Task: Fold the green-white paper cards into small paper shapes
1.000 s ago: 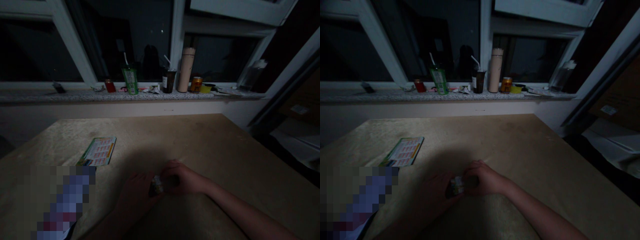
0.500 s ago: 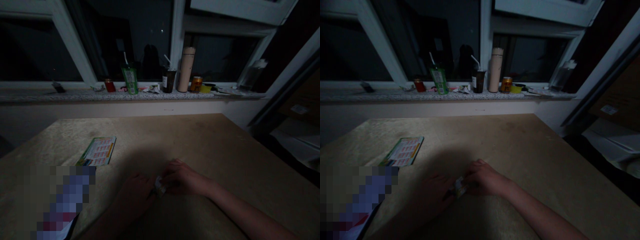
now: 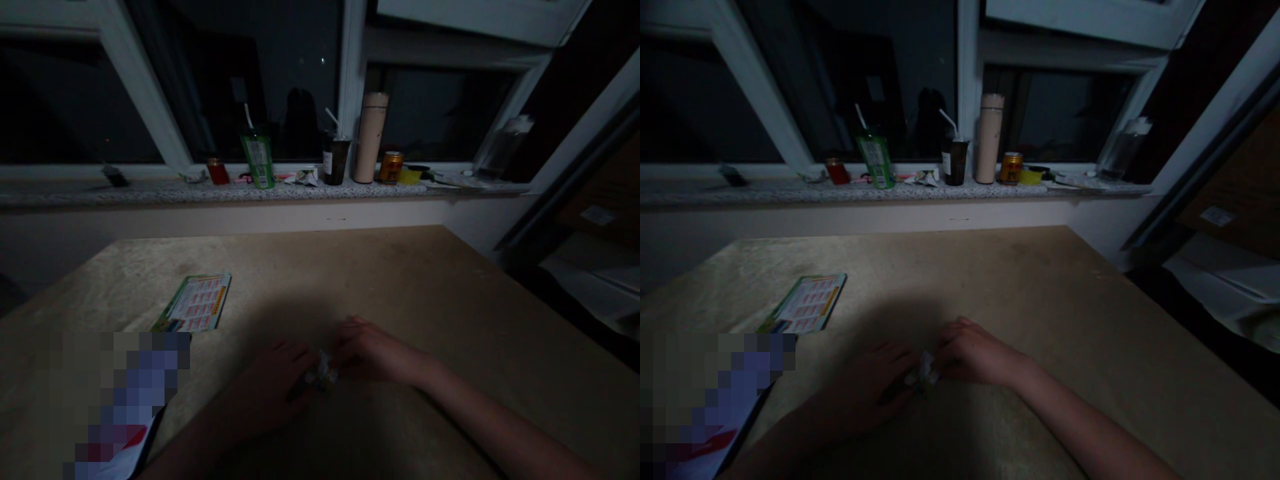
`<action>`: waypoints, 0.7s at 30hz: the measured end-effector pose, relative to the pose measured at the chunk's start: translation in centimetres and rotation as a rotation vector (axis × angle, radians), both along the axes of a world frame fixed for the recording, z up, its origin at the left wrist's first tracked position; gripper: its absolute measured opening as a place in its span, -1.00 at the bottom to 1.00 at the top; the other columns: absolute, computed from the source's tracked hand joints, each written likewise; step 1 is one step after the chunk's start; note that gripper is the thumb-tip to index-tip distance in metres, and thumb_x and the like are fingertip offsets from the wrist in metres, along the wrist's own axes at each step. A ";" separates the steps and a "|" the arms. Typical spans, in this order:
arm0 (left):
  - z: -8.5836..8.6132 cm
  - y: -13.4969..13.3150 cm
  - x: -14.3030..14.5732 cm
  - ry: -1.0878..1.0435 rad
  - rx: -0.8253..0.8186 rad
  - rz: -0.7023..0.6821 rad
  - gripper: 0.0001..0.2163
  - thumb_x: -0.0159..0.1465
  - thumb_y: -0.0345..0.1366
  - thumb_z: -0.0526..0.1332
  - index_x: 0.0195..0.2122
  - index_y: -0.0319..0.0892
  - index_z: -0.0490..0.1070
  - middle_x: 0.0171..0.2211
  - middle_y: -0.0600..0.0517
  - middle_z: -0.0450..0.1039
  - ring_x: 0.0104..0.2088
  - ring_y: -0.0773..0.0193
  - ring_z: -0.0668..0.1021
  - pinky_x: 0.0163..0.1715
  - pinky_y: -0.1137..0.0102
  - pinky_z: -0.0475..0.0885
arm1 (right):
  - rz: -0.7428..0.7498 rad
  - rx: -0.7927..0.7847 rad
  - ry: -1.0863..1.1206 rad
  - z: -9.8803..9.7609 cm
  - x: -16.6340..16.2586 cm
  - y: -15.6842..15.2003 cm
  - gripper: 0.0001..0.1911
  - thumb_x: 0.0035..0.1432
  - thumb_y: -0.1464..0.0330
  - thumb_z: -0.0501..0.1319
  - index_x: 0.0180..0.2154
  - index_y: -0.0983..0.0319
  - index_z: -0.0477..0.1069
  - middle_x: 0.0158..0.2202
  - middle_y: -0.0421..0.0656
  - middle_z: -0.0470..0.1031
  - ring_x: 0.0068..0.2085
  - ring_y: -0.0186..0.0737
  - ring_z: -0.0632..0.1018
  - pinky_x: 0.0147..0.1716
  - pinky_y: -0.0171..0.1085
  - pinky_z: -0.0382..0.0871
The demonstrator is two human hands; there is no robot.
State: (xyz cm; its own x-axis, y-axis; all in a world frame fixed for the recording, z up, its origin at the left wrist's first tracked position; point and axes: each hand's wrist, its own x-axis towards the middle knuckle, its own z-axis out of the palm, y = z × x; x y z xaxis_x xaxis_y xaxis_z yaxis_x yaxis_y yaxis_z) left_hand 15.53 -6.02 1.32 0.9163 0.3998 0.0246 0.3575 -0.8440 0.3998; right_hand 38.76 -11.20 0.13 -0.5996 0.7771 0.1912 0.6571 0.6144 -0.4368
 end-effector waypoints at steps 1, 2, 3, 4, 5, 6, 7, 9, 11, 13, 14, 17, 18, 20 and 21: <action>-0.1 0.0 0.0 0.001 0.006 0.003 -0.79 0.17 -0.35 0.25 -0.16 -0.07 0.34 -0.21 0.06 0.41 -0.20 0.10 0.44 -0.20 0.27 0.27 | -0.004 0.000 0.005 0.0 0.0 0.0 -0.91 0.15 0.34 0.28 -0.26 0.16 0.52 -0.30 -0.21 0.51 -0.20 -0.26 0.46 -0.15 -0.25 0.15; -0.3 0.0 0.1 0.001 0.010 0.009 -0.77 0.16 -0.30 0.28 -0.15 -0.07 0.34 -0.19 0.06 0.41 -0.18 0.09 0.44 -0.19 0.26 0.27 | -0.007 0.002 0.009 0.0 -0.1 -0.1 -0.90 0.12 0.33 0.30 -0.27 0.16 0.52 -0.31 -0.22 0.51 -0.20 -0.26 0.46 -0.15 -0.25 0.15; -0.5 0.1 0.1 -0.002 0.010 0.013 -0.73 0.14 -0.25 0.31 -0.14 -0.07 0.34 -0.18 0.05 0.41 -0.17 0.08 0.44 -0.18 0.25 0.28 | -0.014 0.004 0.012 0.0 -0.2 -0.1 -0.88 0.09 0.31 0.32 -0.28 0.16 0.52 -0.32 -0.22 0.50 -0.20 -0.25 0.46 -0.16 -0.25 0.16; -0.7 0.1 0.1 -0.007 0.011 0.019 -0.71 0.14 -0.22 0.32 -0.13 -0.07 0.34 -0.17 0.05 0.41 -0.17 0.07 0.44 -0.18 0.25 0.28 | -0.021 0.006 0.012 0.0 -0.3 -0.1 -0.84 0.06 0.28 0.34 -0.28 0.17 0.52 -0.33 -0.22 0.50 -0.21 -0.25 0.46 -0.16 -0.25 0.16; -0.9 0.2 0.2 -0.012 0.012 0.021 -0.70 0.14 -0.19 0.33 -0.13 -0.08 0.34 -0.17 0.04 0.41 -0.17 0.07 0.44 -0.18 0.25 0.29 | -0.025 0.008 0.010 0.0 -0.4 -0.1 -0.81 0.03 0.25 0.36 -0.29 0.18 0.52 -0.35 -0.22 0.50 -0.22 -0.24 0.46 -0.17 -0.25 0.16; -1.1 0.3 0.2 -0.012 0.017 0.018 -0.72 0.16 -0.19 0.31 -0.13 -0.09 0.34 -0.17 0.04 0.42 -0.17 0.08 0.45 -0.17 0.25 0.29 | -0.030 0.011 0.008 0.0 -0.5 -0.1 -0.77 0.00 0.22 0.37 -0.30 0.18 0.51 -0.36 -0.23 0.49 -0.23 -0.24 0.46 -0.17 -0.25 0.16; -1.3 0.4 0.3 -0.008 0.026 0.010 -0.75 0.19 -0.19 0.29 -0.13 -0.09 0.35 -0.18 0.04 0.43 -0.18 0.09 0.46 -0.17 0.25 0.30 | -0.034 0.015 0.004 0.0 -0.6 -0.2 -0.75 -0.01 0.19 0.38 -0.30 0.19 0.51 -0.37 -0.23 0.49 -0.24 -0.23 0.46 -0.17 -0.25 0.17; -1.5 0.6 0.5 0.016 0.056 -0.005 -0.83 0.25 -0.21 0.24 -0.16 -0.11 0.36 -0.21 0.03 0.45 -0.20 0.10 0.47 -0.18 0.26 0.30 | -0.040 0.024 -0.002 -0.1 -0.8 -0.2 -0.72 -0.03 0.17 0.38 -0.30 0.18 0.51 -0.37 -0.23 0.48 -0.23 -0.22 0.46 -0.18 -0.24 0.17; -1.5 0.7 0.7 0.046 0.087 -0.024 -0.88 0.29 -0.24 0.20 -0.19 -0.12 0.38 -0.24 0.03 0.46 -0.22 0.10 0.49 -0.18 0.26 0.30 | -0.044 0.030 0.003 -0.3 -0.9 -0.1 -0.73 -0.02 0.17 0.38 -0.31 0.19 0.50 -0.39 -0.22 0.48 -0.24 -0.21 0.46 -0.20 -0.24 0.18; -1.5 0.8 0.8 0.062 0.106 -0.026 -0.92 0.33 -0.28 0.17 -0.21 -0.13 0.39 -0.25 0.04 0.48 -0.24 0.12 0.50 -0.18 0.26 0.30 | -0.045 0.026 0.025 -0.6 -0.9 0.0 -0.78 0.04 0.19 0.34 -0.33 0.20 0.50 -0.40 -0.22 0.48 -0.26 -0.23 0.46 -0.23 -0.26 0.19; -1.5 0.8 0.8 0.063 0.110 -0.021 -0.93 0.34 -0.30 0.15 -0.22 -0.13 0.40 -0.26 0.04 0.48 -0.24 0.13 0.50 -0.18 0.26 0.30 | -0.046 0.023 0.041 -0.7 -0.9 0.0 -0.80 0.08 0.20 0.32 -0.34 0.20 0.50 -0.40 -0.22 0.47 -0.27 -0.24 0.46 -0.23 -0.27 0.19; -1.7 0.9 0.8 0.026 0.091 0.011 -0.89 0.37 -0.33 0.10 -0.21 -0.13 0.41 -0.25 0.05 0.48 -0.23 0.16 0.50 -0.16 0.27 0.30 | -0.054 -0.002 0.079 -0.9 -1.0 0.2 -0.79 0.18 0.24 0.25 -0.40 0.24 0.48 -0.43 -0.21 0.46 -0.31 -0.28 0.45 -0.25 -0.30 0.20; -1.7 0.9 0.7 0.010 0.075 0.024 -0.88 0.38 -0.33 0.09 -0.20 -0.12 0.42 -0.24 0.05 0.48 -0.23 0.17 0.50 -0.15 0.27 0.30 | -0.055 -0.017 0.083 -0.9 -1.0 0.3 -0.78 0.19 0.25 0.23 -0.41 0.25 0.48 -0.43 -0.21 0.45 -0.32 -0.29 0.45 -0.27 -0.31 0.21; -1.8 0.9 0.7 -0.017 0.044 0.053 -0.88 0.38 -0.33 0.09 -0.18 -0.11 0.42 -0.22 0.06 0.48 -0.21 0.18 0.49 -0.16 0.29 0.31 | -0.081 -0.040 0.077 -0.8 -1.2 0.3 -0.77 0.21 0.26 0.21 -0.41 0.26 0.46 -0.44 -0.19 0.44 -0.31 -0.28 0.44 -0.29 -0.33 0.21; -1.9 0.9 0.7 -0.019 0.035 0.066 -0.88 0.38 -0.33 0.09 -0.17 -0.12 0.42 -0.22 0.06 0.48 -0.21 0.18 0.48 -0.16 0.30 0.32 | -0.115 -0.046 0.066 -0.7 -1.3 0.2 -0.78 0.22 0.26 0.20 -0.40 0.27 0.45 -0.42 -0.18 0.43 -0.31 -0.28 0.43 -0.31 -0.33 0.21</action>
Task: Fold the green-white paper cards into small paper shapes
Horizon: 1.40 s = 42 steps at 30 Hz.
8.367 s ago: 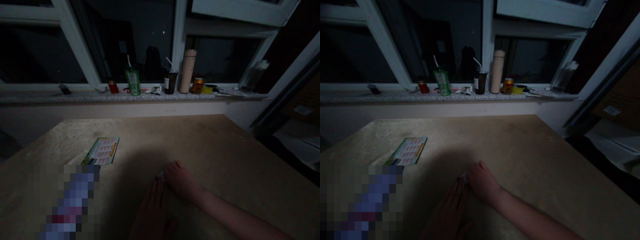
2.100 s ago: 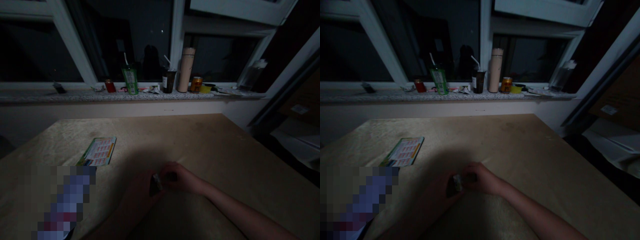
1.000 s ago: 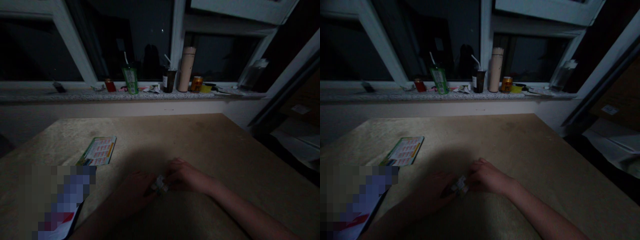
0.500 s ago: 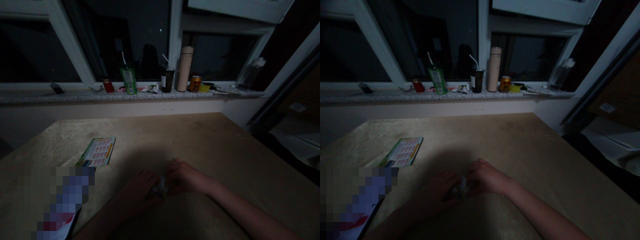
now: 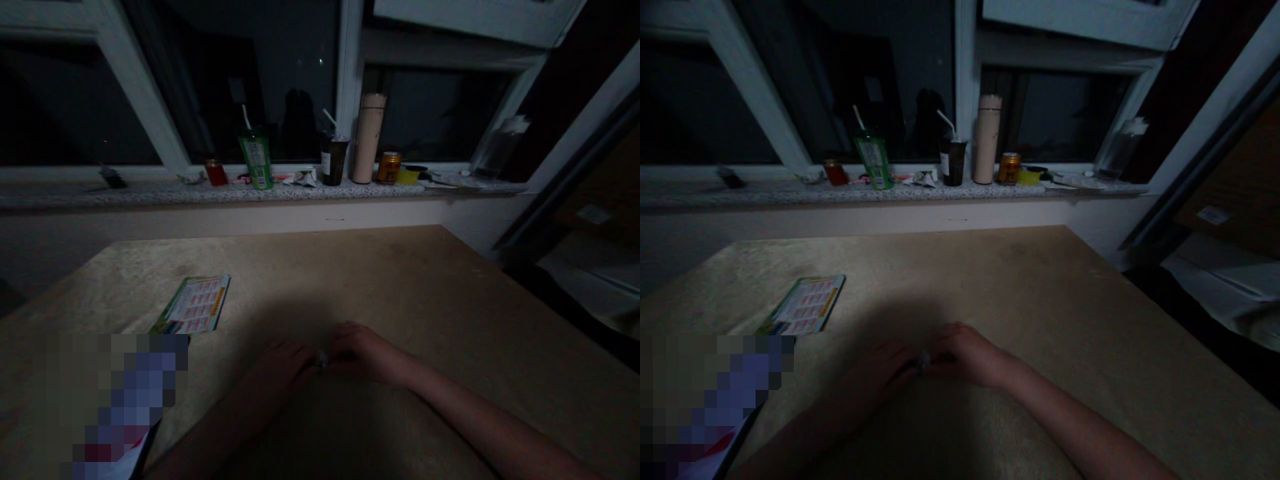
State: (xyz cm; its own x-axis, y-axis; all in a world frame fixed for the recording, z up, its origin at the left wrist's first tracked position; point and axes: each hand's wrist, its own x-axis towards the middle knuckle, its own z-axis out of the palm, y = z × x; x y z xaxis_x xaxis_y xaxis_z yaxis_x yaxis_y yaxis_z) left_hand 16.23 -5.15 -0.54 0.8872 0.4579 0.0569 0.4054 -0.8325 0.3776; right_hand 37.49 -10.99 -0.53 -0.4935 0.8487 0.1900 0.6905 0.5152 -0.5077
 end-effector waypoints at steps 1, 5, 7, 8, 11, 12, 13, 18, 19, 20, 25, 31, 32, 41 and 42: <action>0.0 0.0 0.0 0.003 -0.004 0.010 -0.88 0.38 -0.34 0.10 -0.18 -0.12 0.42 -0.22 0.06 0.48 -0.21 0.18 0.48 -0.16 0.30 0.32 | -0.041 -0.002 -0.014 0.1 -0.1 -0.1 -0.78 0.22 0.25 0.20 -0.38 0.27 0.43 -0.41 -0.17 0.43 -0.32 -0.28 0.42 -0.33 -0.33 0.21; -0.2 -0.2 0.4 0.027 0.002 0.034 -0.87 0.37 -0.37 0.08 -0.22 -0.16 0.41 -0.23 0.03 0.47 -0.22 0.16 0.47 -0.17 0.27 0.33 | -0.096 -0.012 -0.086 0.7 -0.4 -0.4 -0.79 0.16 0.24 0.24 -0.37 0.28 0.40 -0.37 -0.17 0.41 -0.32 -0.27 0.39 -0.32 -0.31 0.20; -0.2 -0.3 0.5 0.027 0.002 0.039 -0.86 0.37 -0.37 0.06 -0.23 -0.17 0.41 -0.24 0.02 0.46 -0.23 0.15 0.47 -0.18 0.25 0.33 | -0.070 -0.031 -0.099 0.9 -0.3 -0.4 -0.78 0.09 0.24 0.31 -0.38 0.27 0.40 -0.37 -0.19 0.40 -0.31 -0.26 0.40 -0.29 -0.29 0.20; -0.2 -0.3 0.5 0.025 0.001 0.041 -0.85 0.37 -0.37 0.05 -0.23 -0.16 0.40 -0.24 0.02 0.46 -0.23 0.15 0.47 -0.19 0.25 0.34 | -0.065 -0.036 -0.092 0.8 -0.2 -0.4 -0.78 0.06 0.24 0.33 -0.37 0.26 0.40 -0.37 -0.19 0.40 -0.30 -0.26 0.40 -0.28 -0.29 0.20; -0.1 -0.4 0.3 0.008 -0.010 0.043 -0.84 0.38 -0.35 0.02 -0.23 -0.15 0.39 -0.25 0.03 0.45 -0.24 0.17 0.46 -0.18 0.26 0.34 | -0.044 -0.039 -0.039 0.6 0.1 -0.2 -0.86 0.10 0.31 0.31 -0.36 0.25 0.42 -0.37 -0.21 0.40 -0.32 -0.29 0.41 -0.30 -0.32 0.20; 0.0 -0.5 0.2 0.000 -0.019 0.042 -0.87 0.37 -0.33 0.05 -0.23 -0.14 0.38 -0.25 0.04 0.44 -0.23 0.17 0.46 -0.19 0.26 0.34 | -0.030 -0.035 -0.018 0.4 0.2 -0.1 -0.88 0.12 0.32 0.29 -0.37 0.25 0.42 -0.38 -0.22 0.39 -0.33 -0.31 0.40 -0.30 -0.33 0.20; 0.1 -0.5 0.2 -0.007 -0.027 0.039 -0.89 0.36 -0.30 0.08 -0.22 -0.14 0.38 -0.24 0.04 0.43 -0.23 0.16 0.45 -0.18 0.26 0.34 | -0.015 -0.033 0.005 0.3 0.3 0.0 -0.88 0.14 0.33 0.28 -0.37 0.25 0.42 -0.39 -0.23 0.39 -0.33 -0.31 0.40 -0.31 -0.33 0.20; 0.6 -0.5 0.1 0.012 -0.057 0.047 -0.93 0.31 -0.31 0.16 -0.21 -0.15 0.39 -0.23 0.02 0.44 -0.21 0.11 0.44 -0.18 0.24 0.32 | 0.003 -0.089 0.106 -0.2 0.6 0.4 -0.86 0.18 0.34 0.24 -0.39 0.27 0.45 -0.41 -0.22 0.38 -0.34 -0.32 0.40 -0.35 -0.36 0.23; 0.6 -0.5 0.2 0.013 -0.069 0.060 -0.93 0.32 -0.33 0.15 -0.21 -0.16 0.39 -0.23 0.02 0.44 -0.20 0.11 0.44 -0.17 0.24 0.32 | -0.009 -0.113 0.118 -0.3 0.6 0.4 -0.85 0.19 0.34 0.23 -0.41 0.27 0.45 -0.42 -0.22 0.38 -0.35 -0.33 0.40 -0.36 -0.36 0.23; 0.5 -0.5 0.2 0.007 -0.088 0.076 -0.92 0.32 -0.34 0.14 -0.21 -0.16 0.40 -0.23 0.02 0.44 -0.20 0.12 0.43 -0.17 0.24 0.32 | -0.024 -0.134 0.126 -0.3 0.6 0.5 -0.84 0.20 0.34 0.22 -0.41 0.27 0.44 -0.42 -0.22 0.37 -0.36 -0.33 0.39 -0.38 -0.37 0.23; -0.3 -0.5 0.1 -0.063 -0.185 0.217 -0.91 0.28 -0.27 0.19 -0.22 -0.12 0.41 -0.17 0.01 0.36 -0.15 0.11 0.42 -0.15 0.24 0.33 | -0.065 -0.140 0.101 -0.2 0.3 0.3 -0.86 0.21 0.36 0.21 -0.39 0.27 0.44 -0.41 -0.22 0.40 -0.34 -0.31 0.40 -0.31 -0.34 0.23; -0.5 -0.2 -0.1 -0.100 -0.090 0.287 -0.83 0.21 -0.23 0.27 -0.20 -0.11 0.41 -0.15 0.01 0.32 -0.11 0.06 0.39 -0.11 0.20 0.28 | -0.055 -0.114 0.041 0.0 0.0 0.1 -0.89 0.23 0.41 0.17 -0.33 0.26 0.45 -0.34 -0.18 0.46 -0.27 -0.28 0.44 -0.21 -0.29 0.22; -0.3 -0.2 -0.1 -0.085 -0.088 0.257 -0.88 0.23 -0.21 0.25 -0.25 -0.10 0.43 -0.18 0.03 0.33 -0.13 0.08 0.40 -0.12 0.20 0.27 | -0.052 -0.119 0.040 0.0 0.0 0.2 -0.89 0.23 0.41 0.17 -0.33 0.26 0.46 -0.35 -0.18 0.47 -0.27 -0.28 0.45 -0.21 -0.29 0.22; 0.6 0.6 -0.6 -0.010 -0.081 0.116 -0.91 0.28 -0.24 0.20 -0.25 -0.06 0.47 -0.19 0.07 0.38 -0.14 0.12 0.40 -0.09 0.19 0.21 | -0.013 -0.111 0.025 0.1 0.4 0.1 -0.88 0.25 0.40 0.15 -0.33 0.27 0.44 -0.35 -0.18 0.46 -0.28 -0.30 0.45 -0.25 -0.32 0.22; 0.5 0.7 -0.6 -0.005 -0.089 0.131 -0.91 0.27 -0.23 0.20 -0.26 -0.07 0.47 -0.20 0.07 0.39 -0.14 0.12 0.41 -0.10 0.19 0.21 | -0.027 -0.101 0.002 0.1 0.2 0.0 -0.88 0.25 0.40 0.15 -0.33 0.26 0.43 -0.35 -0.18 0.46 -0.27 -0.29 0.45 -0.24 -0.31 0.22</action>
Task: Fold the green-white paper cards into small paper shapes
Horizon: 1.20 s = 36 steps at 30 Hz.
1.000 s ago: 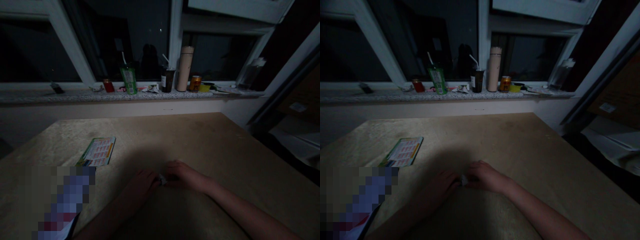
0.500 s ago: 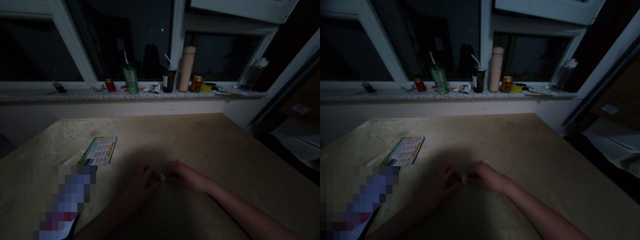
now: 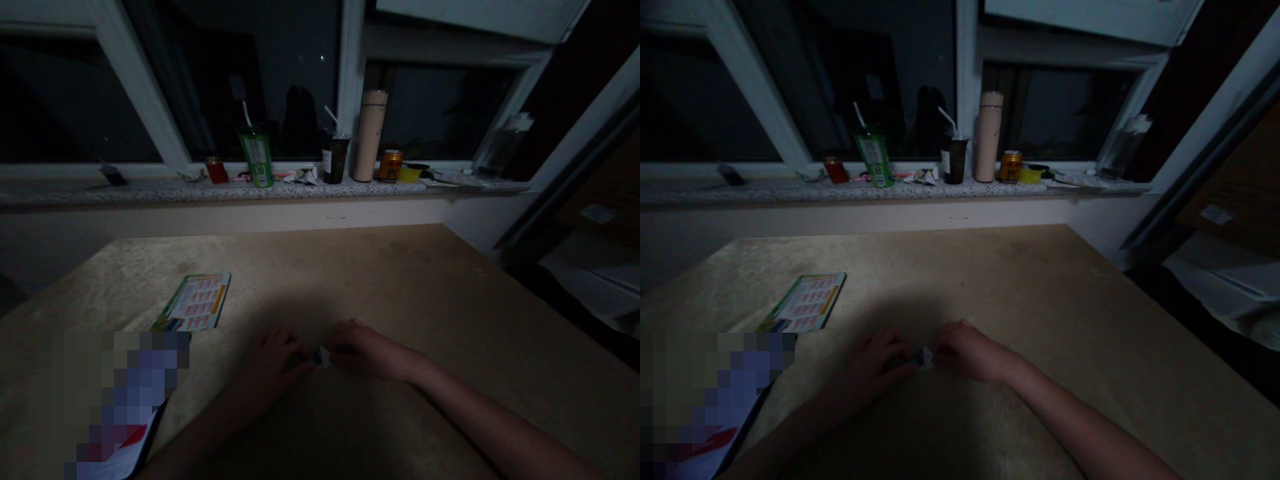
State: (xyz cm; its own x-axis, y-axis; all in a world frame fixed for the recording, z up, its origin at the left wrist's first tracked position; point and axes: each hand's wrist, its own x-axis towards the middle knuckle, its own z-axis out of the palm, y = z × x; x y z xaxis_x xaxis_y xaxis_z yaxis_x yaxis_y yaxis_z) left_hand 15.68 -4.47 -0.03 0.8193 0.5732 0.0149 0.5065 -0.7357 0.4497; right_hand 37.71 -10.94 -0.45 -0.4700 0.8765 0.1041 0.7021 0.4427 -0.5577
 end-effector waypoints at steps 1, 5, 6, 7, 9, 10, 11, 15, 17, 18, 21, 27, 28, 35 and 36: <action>-0.1 0.0 0.1 0.006 -0.008 0.017 -0.91 0.27 -0.23 0.20 -0.27 -0.07 0.48 -0.21 0.07 0.39 -0.15 0.12 0.41 -0.10 0.19 0.22 | -0.017 0.012 -0.028 -0.1 -0.2 -0.1 -0.86 0.26 0.39 0.14 -0.33 0.26 0.42 -0.35 -0.18 0.46 -0.26 -0.28 0.45 -0.23 -0.29 0.21; -0.4 -0.1 0.2 0.026 -0.031 0.062 -0.88 0.25 -0.20 0.22 -0.32 -0.09 0.49 -0.23 0.07 0.39 -0.16 0.12 0.43 -0.11 0.19 0.22 | -0.133 0.098 -0.220 -0.6 -1.8 -0.3 -0.78 0.32 0.35 0.05 -0.33 0.26 0.39 -0.31 -0.13 0.47 -0.23 -0.19 0.45 -0.19 -0.20 0.20; -0.4 -0.1 0.2 0.027 -0.033 0.065 -0.88 0.25 -0.19 0.22 -0.32 -0.09 0.50 -0.23 0.07 0.39 -0.17 0.12 0.43 -0.12 0.19 0.22 | -0.151 0.127 -0.302 -0.8 -2.2 -0.4 -0.80 0.31 0.38 0.04 -0.32 0.27 0.39 -0.30 -0.10 0.47 -0.22 -0.16 0.45 -0.19 -0.17 0.20; -0.5 -0.1 0.2 0.029 -0.032 0.063 -0.87 0.26 -0.19 0.22 -0.32 -0.09 0.50 -0.23 0.07 0.39 -0.17 0.12 0.43 -0.12 0.19 0.22 | -0.159 0.156 -0.374 -1.0 -2.6 -0.4 -0.82 0.29 0.41 0.05 -0.32 0.27 0.40 -0.31 -0.09 0.47 -0.22 -0.12 0.45 -0.19 -0.15 0.20; -0.5 0.0 0.2 0.031 -0.025 0.057 -0.86 0.27 -0.18 0.21 -0.33 -0.09 0.50 -0.23 0.07 0.40 -0.17 0.11 0.43 -0.12 0.18 0.22 | -0.135 0.222 -0.474 -1.3 -3.1 -0.6 -0.88 0.23 0.45 0.09 -0.31 0.26 0.40 -0.31 -0.08 0.47 -0.21 -0.08 0.44 -0.18 -0.11 0.20; -0.5 0.0 0.2 0.035 -0.018 0.053 -0.86 0.28 -0.18 0.21 -0.33 -0.09 0.50 -0.23 0.06 0.40 -0.17 0.11 0.43 -0.13 0.18 0.22 | -0.137 0.251 -0.506 -1.5 -3.3 -0.6 -0.89 0.21 0.46 0.11 -0.30 0.26 0.40 -0.31 -0.08 0.47 -0.21 -0.07 0.44 -0.17 -0.10 0.20; -0.5 0.0 0.2 0.040 -0.007 0.051 -0.85 0.28 -0.18 0.20 -0.32 -0.09 0.49 -0.24 0.06 0.40 -0.17 0.10 0.43 -0.13 0.17 0.22 | -0.145 0.276 -0.530 -1.5 -3.4 -0.7 -0.90 0.19 0.47 0.11 -0.30 0.26 0.40 -0.32 -0.07 0.47 -0.22 -0.07 0.44 -0.17 -0.10 0.21; -0.3 -0.4 0.3 0.072 0.077 0.061 -0.85 0.31 -0.23 0.17 -0.30 -0.12 0.49 -0.23 0.02 0.41 -0.16 0.07 0.43 -0.13 0.13 0.22 | -0.189 0.327 -0.607 -1.5 -3.8 -1.1 -0.89 0.20 0.47 0.11 -0.30 0.28 0.41 -0.34 -0.05 0.46 -0.25 -0.06 0.45 -0.19 -0.09 0.23; -0.2 -0.8 0.5 0.121 0.166 0.063 -0.86 0.32 -0.27 0.15 -0.29 -0.15 0.49 -0.21 -0.01 0.41 -0.15 0.06 0.42 -0.13 0.12 0.23 | -0.201 0.340 -0.628 -1.5 -4.0 -1.2 -0.90 0.20 0.47 0.11 -0.30 0.29 0.41 -0.34 -0.05 0.46 -0.25 -0.06 0.45 -0.19 -0.11 0.24; -0.2 -1.0 0.6 0.157 0.222 0.064 -0.85 0.33 -0.29 0.13 -0.27 -0.17 0.48 -0.20 -0.02 0.42 -0.15 0.06 0.42 -0.12 0.12 0.23 | -0.210 0.343 -0.633 -1.6 -4.1 -1.3 -0.89 0.20 0.48 0.11 -0.30 0.29 0.41 -0.34 -0.05 0.46 -0.25 -0.07 0.45 -0.19 -0.11 0.25; -0.3 -1.8 0.9 0.245 0.343 0.077 -0.83 0.35 -0.36 0.08 -0.22 -0.19 0.47 -0.18 -0.06 0.43 -0.14 0.03 0.42 -0.12 0.11 0.25 | -0.235 0.325 -0.628 -1.7 -4.2 -1.3 -0.89 0.20 0.48 0.11 -0.30 0.29 0.40 -0.34 -0.06 0.46 -0.24 -0.08 0.46 -0.20 -0.12 0.27; -0.4 -2.9 1.3 0.349 0.453 0.087 -0.76 0.29 -0.54 0.02 -0.20 -0.23 0.46 -0.20 -0.11 0.43 -0.18 0.01 0.44 -0.14 0.09 0.28 | -0.259 0.258 -0.612 -1.6 -4.5 -1.2 -0.85 0.20 0.52 0.07 -0.30 0.30 0.41 -0.33 -0.06 0.47 -0.25 -0.08 0.47 -0.19 -0.11 0.28; -0.4 -3.1 1.4 0.378 0.484 0.094 -0.75 0.28 -0.55 0.02 -0.19 -0.24 0.46 -0.20 -0.11 0.44 -0.18 0.01 0.44 -0.14 0.10 0.29 | -0.269 0.253 -0.610 -1.6 -4.6 -1.2 -0.84 0.20 0.53 0.07 -0.29 0.30 0.41 -0.33 -0.05 0.48 -0.25 -0.08 0.47 -0.18 -0.10 0.28; 0.1 -3.5 1.9 0.453 0.558 0.115 -0.71 0.22 -0.62 0.01 -0.21 -0.25 0.47 -0.22 -0.10 0.47 -0.20 0.04 0.47 -0.17 0.12 0.35 | -0.287 0.226 -0.601 -1.4 -4.8 -1.1 -0.84 0.21 0.52 0.07 -0.28 0.32 0.42 -0.32 -0.03 0.48 -0.24 -0.08 0.48 -0.20 -0.12 0.28; 0.2 -3.5 1.9 0.457 0.564 0.125 -0.71 0.23 -0.61 0.00 -0.21 -0.25 0.47 -0.22 -0.11 0.47 -0.21 0.03 0.48 -0.17 0.11 0.36 | -0.287 0.231 -0.602 -1.4 -4.8 -1.1 -0.84 0.21 0.52 0.07 -0.29 0.32 0.42 -0.32 -0.04 0.48 -0.25 -0.08 0.48 -0.20 -0.12 0.28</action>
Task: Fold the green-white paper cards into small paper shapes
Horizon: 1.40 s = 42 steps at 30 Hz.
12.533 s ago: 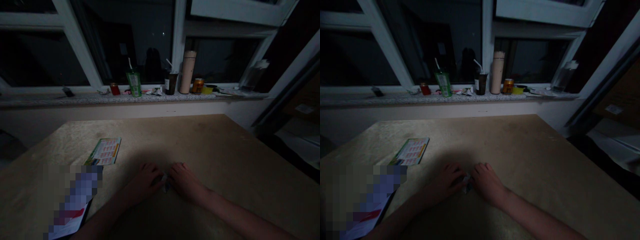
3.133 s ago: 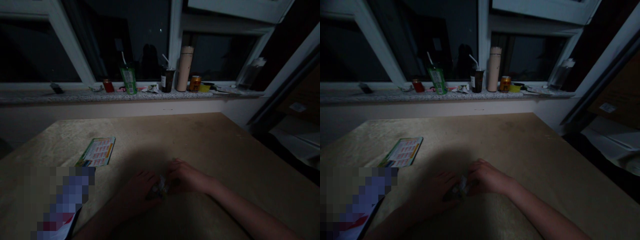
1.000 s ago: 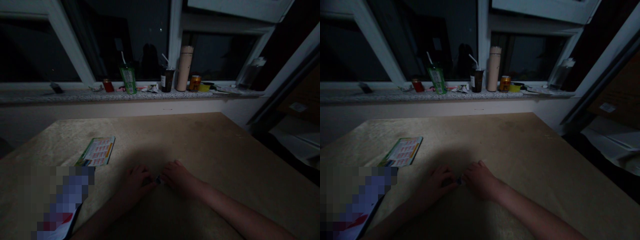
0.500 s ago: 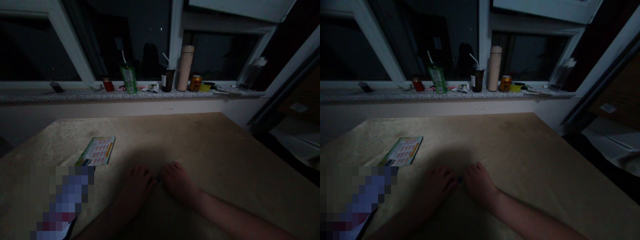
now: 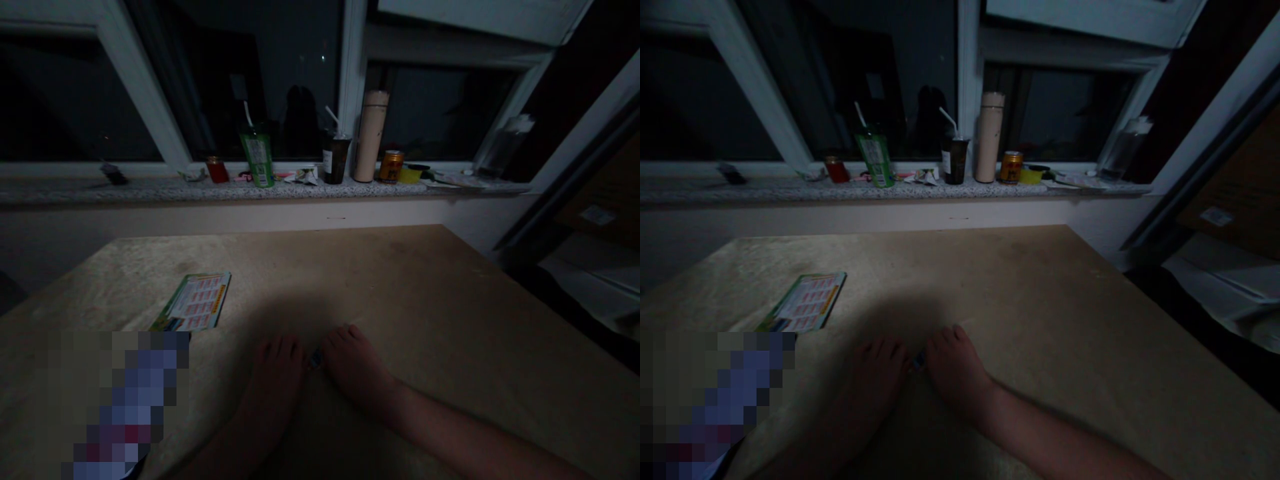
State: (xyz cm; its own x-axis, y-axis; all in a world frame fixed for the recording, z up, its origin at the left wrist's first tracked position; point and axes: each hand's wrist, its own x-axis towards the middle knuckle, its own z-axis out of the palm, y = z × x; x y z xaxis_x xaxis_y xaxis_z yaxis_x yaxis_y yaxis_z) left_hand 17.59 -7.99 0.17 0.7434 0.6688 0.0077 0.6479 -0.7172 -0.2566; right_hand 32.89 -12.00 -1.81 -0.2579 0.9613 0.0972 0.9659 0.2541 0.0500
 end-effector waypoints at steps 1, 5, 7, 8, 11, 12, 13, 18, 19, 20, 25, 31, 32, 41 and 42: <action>0.0 -0.1 0.0 0.002 0.010 0.011 -0.71 0.23 -0.61 0.00 -0.20 -0.26 0.47 -0.22 -0.12 0.48 -0.21 0.02 0.49 -0.18 0.10 0.36 | 0.002 0.004 -0.002 0.0 0.0 0.0 -0.84 0.21 0.53 0.07 -0.30 0.31 0.42 -0.33 -0.04 0.48 -0.25 -0.08 0.48 -0.20 -0.12 0.28; -1.2 -1.7 -0.5 -0.071 0.121 -0.075 -0.57 0.15 -0.64 -0.03 -0.03 -0.25 0.42 -0.07 -0.13 0.48 -0.10 0.07 0.50 -0.09 0.17 0.36 | 0.024 0.025 0.004 -0.3 0.3 0.2 -0.86 0.20 0.51 0.08 -0.30 0.30 0.41 -0.33 -0.05 0.48 -0.25 -0.08 0.48 -0.20 -0.11 0.27; -2.3 -3.0 -0.8 -0.173 0.187 -0.201 -0.55 0.13 -0.58 -0.02 0.04 -0.33 0.37 0.03 -0.18 0.43 -0.02 0.09 0.47 -0.06 0.24 0.36 | 0.039 0.030 0.013 -0.5 0.4 0.3 -0.87 0.21 0.50 0.09 -0.29 0.29 0.41 -0.32 -0.07 0.48 -0.25 -0.09 0.47 -0.19 -0.10 0.27; -2.9 -3.7 -1.0 -0.233 0.214 -0.236 -0.56 0.15 -0.51 -0.01 0.06 -0.39 0.35 0.04 -0.22 0.42 0.00 0.08 0.47 -0.07 0.25 0.37 | 0.046 0.030 0.014 -0.6 0.4 0.3 -0.88 0.22 0.49 0.09 -0.29 0.29 0.40 -0.31 -0.07 0.48 -0.25 -0.09 0.47 -0.19 -0.10 0.26; -3.9 -5.0 -1.3 -0.326 0.254 -0.264 -0.55 0.16 -0.36 0.03 0.06 -0.46 0.33 0.04 -0.28 0.42 0.02 0.03 0.46 -0.06 0.25 0.36 | 0.049 0.025 0.019 -0.8 0.6 0.4 -0.90 0.22 0.46 0.11 -0.31 0.28 0.39 -0.32 -0.09 0.48 -0.26 -0.09 0.47 -0.20 -0.10 0.27; -4.0 -5.2 -1.3 -0.336 0.256 -0.267 -0.55 0.16 -0.35 0.04 0.06 -0.45 0.33 0.04 -0.27 0.42 0.02 0.03 0.46 -0.05 0.25 0.35 | 0.050 0.028 0.023 -0.8 0.6 0.4 -0.91 0.22 0.45 0.12 -0.31 0.28 0.39 -0.33 -0.09 0.48 -0.26 -0.09 0.47 -0.20 -0.10 0.27; -4.0 -5.3 -1.4 -0.342 0.257 -0.269 -0.56 0.16 -0.34 0.04 0.05 -0.44 0.33 0.04 -0.26 0.42 0.02 0.04 0.46 -0.04 0.26 0.33 | 0.053 0.030 0.027 -0.8 0.7 0.4 -0.91 0.23 0.44 0.12 -0.32 0.27 0.39 -0.33 -0.09 0.47 -0.27 -0.10 0.46 -0.20 -0.11 0.27; -3.9 -5.3 -1.5 -0.319 0.273 -0.286 -0.56 0.17 -0.33 0.04 0.06 -0.45 0.31 0.04 -0.28 0.42 0.02 0.05 0.47 -0.03 0.29 0.33 | 0.047 0.028 0.039 -0.8 0.7 0.5 -0.89 0.24 0.42 0.11 -0.31 0.28 0.39 -0.32 -0.08 0.48 -0.25 -0.09 0.47 -0.18 -0.09 0.26; -3.9 -5.4 -1.4 -0.311 0.273 -0.290 -0.56 0.18 -0.32 0.04 0.06 -0.46 0.31 0.03 -0.29 0.42 0.02 0.04 0.47 -0.04 0.29 0.35 | 0.039 0.020 0.051 -0.8 0.7 0.5 -0.89 0.24 0.41 0.11 -0.30 0.28 0.39 -0.31 -0.08 0.48 -0.25 -0.10 0.47 -0.18 -0.10 0.26; -3.9 -5.4 -1.4 -0.304 0.272 -0.294 -0.55 0.19 -0.31 0.04 0.06 -0.47 0.31 0.03 -0.30 0.42 0.01 0.04 0.48 -0.05 0.28 0.36 | 0.035 0.011 0.061 -0.7 0.7 0.5 -0.88 0.25 0.40 0.10 -0.29 0.27 0.39 -0.31 -0.08 0.49 -0.24 -0.09 0.47 -0.18 -0.10 0.26; -4.2 -5.4 -1.1 -0.289 0.222 -0.296 -0.52 0.15 -0.35 0.06 0.08 -0.50 0.29 0.04 -0.35 0.40 0.00 -0.02 0.49 -0.08 0.26 0.39 | 0.019 -0.025 0.076 -0.4 0.6 0.6 -0.87 0.25 0.39 0.10 -0.27 0.28 0.40 -0.29 -0.05 0.50 -0.22 -0.10 0.48 -0.14 -0.09 0.24; -4.0 -5.2 -1.4 -0.268 0.083 -0.291 -0.51 0.19 -0.33 0.10 0.13 -0.48 0.25 0.09 -0.36 0.35 0.04 -0.07 0.46 -0.06 0.22 0.39 | 0.010 -0.028 0.047 -0.3 0.5 0.4 -0.88 0.24 0.40 0.11 -0.27 0.28 0.41 -0.29 -0.06 0.49 -0.21 -0.08 0.47 -0.16 -0.10 0.26; -4.0 -5.2 -1.5 -0.276 0.081 -0.287 -0.50 0.20 -0.32 0.09 0.14 -0.47 0.23 0.10 -0.35 0.34 0.05 -0.07 0.45 -0.04 0.22 0.39 | 0.006 -0.030 0.042 -0.3 0.4 0.4 -0.88 0.24 0.39 0.11 -0.27 0.28 0.41 -0.28 -0.06 0.49 -0.21 -0.08 0.47 -0.15 -0.10 0.26; -4.3 -5.7 -1.6 -0.282 0.215 -0.244 -0.57 0.21 -0.39 0.02 0.12 -0.35 0.28 0.07 -0.21 0.40 0.04 0.05 0.47 -0.04 0.27 0.35 | 0.003 -0.054 0.048 -0.4 0.4 0.5 -0.88 0.25 0.39 0.12 -0.26 0.28 0.40 -0.28 -0.08 0.49 -0.20 -0.09 0.48 -0.13 -0.09 0.25; -4.3 -5.7 -1.6 -0.281 0.214 -0.247 -0.57 0.21 -0.40 0.02 0.12 -0.35 0.29 0.08 -0.21 0.40 0.04 0.06 0.47 -0.03 0.27 0.35 | 0.004 -0.047 0.048 -0.4 0.4 0.5 -0.88 0.24 0.38 0.12 -0.25 0.28 0.40 -0.28 -0.08 0.49 -0.20 -0.09 0.47 -0.13 -0.08 0.25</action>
State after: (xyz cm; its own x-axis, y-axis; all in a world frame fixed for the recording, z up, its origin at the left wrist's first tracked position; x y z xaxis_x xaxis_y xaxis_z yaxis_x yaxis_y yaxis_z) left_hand 16.00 -13.69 -4.15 0.8301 0.4326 0.3518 0.5295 -0.8093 -0.2542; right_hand 33.30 -11.53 -2.20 -0.2576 0.9641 0.0645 0.9659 0.2587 -0.0089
